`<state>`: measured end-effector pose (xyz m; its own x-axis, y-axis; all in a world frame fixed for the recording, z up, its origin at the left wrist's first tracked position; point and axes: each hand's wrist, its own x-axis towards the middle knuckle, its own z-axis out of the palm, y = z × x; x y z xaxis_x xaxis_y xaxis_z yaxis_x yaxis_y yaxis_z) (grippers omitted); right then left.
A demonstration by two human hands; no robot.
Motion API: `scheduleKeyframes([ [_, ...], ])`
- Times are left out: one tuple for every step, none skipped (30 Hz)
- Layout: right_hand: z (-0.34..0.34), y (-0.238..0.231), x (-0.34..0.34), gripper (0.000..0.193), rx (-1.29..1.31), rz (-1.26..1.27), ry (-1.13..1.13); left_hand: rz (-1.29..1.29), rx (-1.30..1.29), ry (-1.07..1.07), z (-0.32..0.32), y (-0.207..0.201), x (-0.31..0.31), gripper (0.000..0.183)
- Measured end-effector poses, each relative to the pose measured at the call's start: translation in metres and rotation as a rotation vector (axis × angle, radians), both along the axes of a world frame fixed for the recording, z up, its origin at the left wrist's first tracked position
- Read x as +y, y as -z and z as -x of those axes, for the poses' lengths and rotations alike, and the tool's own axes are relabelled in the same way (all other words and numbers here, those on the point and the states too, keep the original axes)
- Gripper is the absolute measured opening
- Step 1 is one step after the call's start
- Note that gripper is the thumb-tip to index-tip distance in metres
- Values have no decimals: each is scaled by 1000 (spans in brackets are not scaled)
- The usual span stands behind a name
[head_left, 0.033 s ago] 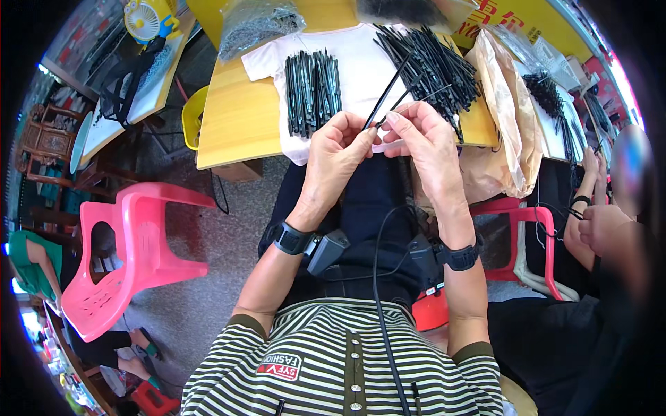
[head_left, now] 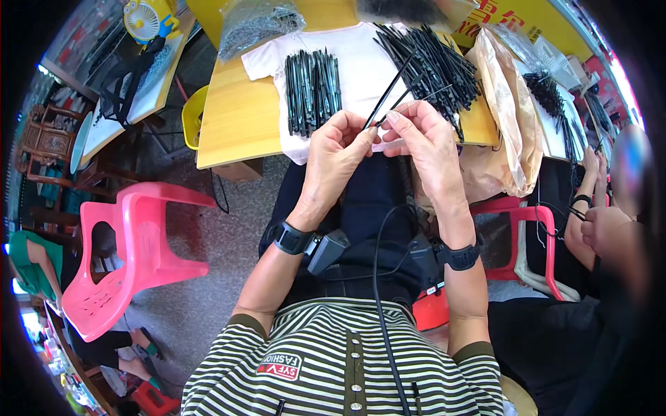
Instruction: Bundling or preparing black cable ties at a workstation.
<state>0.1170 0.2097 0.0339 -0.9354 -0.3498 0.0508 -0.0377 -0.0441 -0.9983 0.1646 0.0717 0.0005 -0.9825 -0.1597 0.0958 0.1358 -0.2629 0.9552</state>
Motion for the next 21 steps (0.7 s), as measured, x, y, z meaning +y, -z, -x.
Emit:
scheduleKeyframes([
  [0,1,0,17,15,-15,19,56,10,-25,0,0,1,12],
  [-1,1,0,17,9,-8,5,113,20,-49,0,-1,1,13],
  [-1,2,-1,17,1,-7,2,115,17,-48,-1,-2,1,13],
  [-1,2,-1,16,-2,-16,13,108,37,-61,-2,-3,1,12],
  [-1,3,-2,16,-5,-6,0,96,62,-68,-2,-4,2,13],
  [-1,3,-3,16,-10,9,8,102,58,-72,-2,-4,3,13],
  [-1,4,-3,16,-7,22,25,121,52,-84,-3,-4,3,14],
  [-1,5,-4,16,-13,28,15,139,32,-81,-2,-5,3,15],
  [-2,5,-5,16,-14,51,15,145,48,-92,-2,-5,2,15],
  [-2,6,-5,15,-14,67,32,175,30,-112,-2,-5,0,16],
  [-2,6,-5,15,-14,75,17,196,23,-123,-1,-4,-2,18],
  [-3,6,-5,16,-42,109,8,207,12,-126,-1,-3,-3,18],
  [-2,6,-4,16,-90,112,25,150,-14,-80,1,-2,-4,18],
  [-2,5,-3,16,-62,137,-4,84,-30,-22,3,-1,-5,18],
  [-2,4,-2,15,-20,76,-1,2,-45,-6,5,-1,-7,16],
  [-2,2,-1,15,36,17,11,3,-13,-10,7,-1,-8,16],
  [-2,1,-1,15,25,20,2,-85,-21,-1,8,-1,-9,16],
  [-2,0,-1,14,22,20,-3,-171,-71,8,8,-1,-10,16],
  [-2,-1,-1,14,14,6,11,-196,-81,53,7,-3,-14,17],
  [-3,-2,-1,14,15,19,-6,-198,-39,60,6,-4,-15,17],
  [-3,-3,-1,13,-3,58,-6,-251,-60,75,4,-5,-15,18],
])
